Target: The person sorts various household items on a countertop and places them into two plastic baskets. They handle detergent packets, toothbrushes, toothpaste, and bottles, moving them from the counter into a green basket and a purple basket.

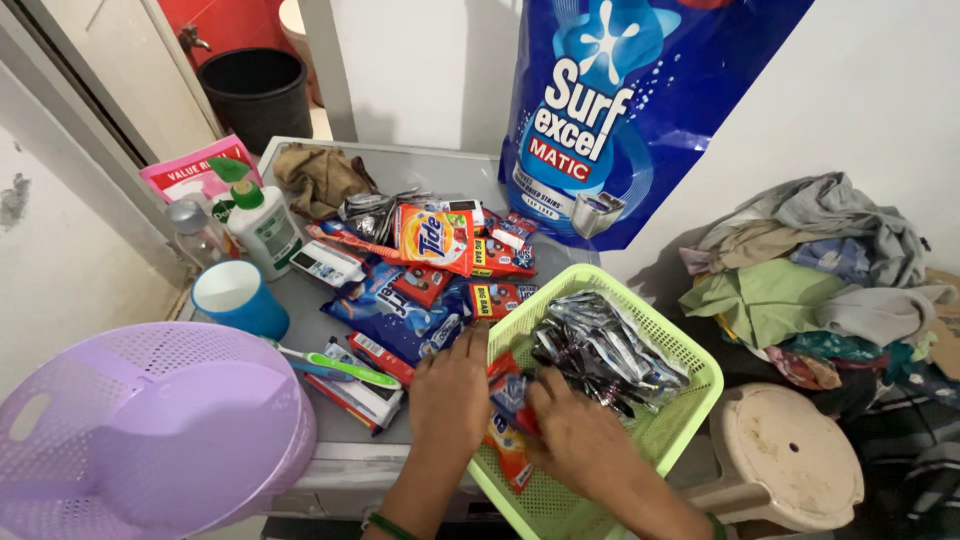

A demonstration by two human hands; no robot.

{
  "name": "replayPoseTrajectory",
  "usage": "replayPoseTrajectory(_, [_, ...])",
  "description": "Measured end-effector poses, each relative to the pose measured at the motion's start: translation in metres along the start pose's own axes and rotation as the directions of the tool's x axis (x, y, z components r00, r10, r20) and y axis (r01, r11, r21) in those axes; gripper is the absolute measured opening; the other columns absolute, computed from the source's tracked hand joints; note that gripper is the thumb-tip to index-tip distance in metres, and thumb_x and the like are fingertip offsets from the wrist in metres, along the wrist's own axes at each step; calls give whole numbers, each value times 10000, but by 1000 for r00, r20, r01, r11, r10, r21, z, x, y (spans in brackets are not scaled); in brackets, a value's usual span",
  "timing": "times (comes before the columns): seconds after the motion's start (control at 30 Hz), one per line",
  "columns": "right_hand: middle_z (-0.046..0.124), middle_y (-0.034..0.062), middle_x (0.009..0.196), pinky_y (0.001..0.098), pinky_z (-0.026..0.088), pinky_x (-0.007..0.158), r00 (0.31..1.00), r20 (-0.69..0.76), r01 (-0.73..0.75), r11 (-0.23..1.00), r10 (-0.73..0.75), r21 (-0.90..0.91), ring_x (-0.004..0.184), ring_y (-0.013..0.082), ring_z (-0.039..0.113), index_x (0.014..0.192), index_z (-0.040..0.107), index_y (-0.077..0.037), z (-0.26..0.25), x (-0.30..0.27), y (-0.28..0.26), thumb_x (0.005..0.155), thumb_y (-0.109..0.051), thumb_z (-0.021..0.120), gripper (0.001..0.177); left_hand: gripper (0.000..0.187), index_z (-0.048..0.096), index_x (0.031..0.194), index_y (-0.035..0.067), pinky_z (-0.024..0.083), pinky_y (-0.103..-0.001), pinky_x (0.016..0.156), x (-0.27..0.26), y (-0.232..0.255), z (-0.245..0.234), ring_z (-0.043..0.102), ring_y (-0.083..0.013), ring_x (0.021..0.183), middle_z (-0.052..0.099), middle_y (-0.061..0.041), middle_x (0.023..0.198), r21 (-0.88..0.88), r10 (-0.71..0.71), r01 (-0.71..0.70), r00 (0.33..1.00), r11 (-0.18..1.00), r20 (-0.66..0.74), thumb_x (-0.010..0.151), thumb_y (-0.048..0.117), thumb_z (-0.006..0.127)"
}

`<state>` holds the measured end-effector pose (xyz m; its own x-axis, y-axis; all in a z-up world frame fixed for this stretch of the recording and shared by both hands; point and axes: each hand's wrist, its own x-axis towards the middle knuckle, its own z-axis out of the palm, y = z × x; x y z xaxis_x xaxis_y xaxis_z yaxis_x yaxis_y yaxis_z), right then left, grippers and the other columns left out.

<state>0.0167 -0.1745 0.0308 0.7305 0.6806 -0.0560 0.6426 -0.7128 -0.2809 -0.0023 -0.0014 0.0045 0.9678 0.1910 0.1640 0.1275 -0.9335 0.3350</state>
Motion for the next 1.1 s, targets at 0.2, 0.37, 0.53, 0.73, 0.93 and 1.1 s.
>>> replayPoseTrajectory(0.2, [610,161,1083,450,594,722,999,-28,-50,991,47,-124,922,356,707,1082,555,-47,27,16,-5,891,-243,691,305,683,500,1403,70,462,-465,1009,0,-2,4,650,-287,1123,602,-109,1361,-17,20,-20,1000,1000,-17,747,84,691])
replayPoseTrajectory(0.37, [627,153,1114,460,588,707,1000,-15,-29,987,27,-156,919,350,706,1125,586,-56,19,14,-7,792,-266,735,421,608,513,1404,43,491,-440,961,-2,-6,12,646,-279,1155,617,-118,1365,-42,87,-93,986,995,-142,810,43,638])
replayPoseTrajectory(0.53, [688,100,1015,477,566,759,991,-99,-103,991,94,-90,938,333,698,1158,657,-150,-22,24,-29,808,-310,732,392,688,494,1424,14,450,-447,1020,-8,-9,-11,562,-329,1246,575,-151,1406,-128,128,-155,972,980,-196,754,60,643])
replayPoseTrajectory(0.73, [689,148,990,488,553,759,956,-273,86,992,-107,-89,949,374,676,1020,668,-76,-51,64,-78,836,-302,727,297,573,531,1388,67,360,-561,1073,-16,-49,-68,465,-395,1328,543,-158,1426,6,94,-96,960,995,-265,855,245,636])
replayPoseTrajectory(0.93, [709,141,999,508,563,798,995,-43,79,986,-86,-146,969,357,695,1027,704,-103,-9,127,-123,869,-395,705,331,609,502,1420,80,296,-643,1088,-19,-100,-98,391,-377,1404,504,-153,1467,164,4,40,966,986,-259,871,318,616])
replayPoseTrajectory(1.1, [737,170,1053,508,585,818,988,129,-54,973,84,-223,978,362,729,1073,727,-115,50,164,-120,915,-306,658,257,758,411,1527,81,182,-692,1116,-24,-118,-99,307,-390,1490,441,-147,1560,241,-26,43,997,970,-75,855,367,618])
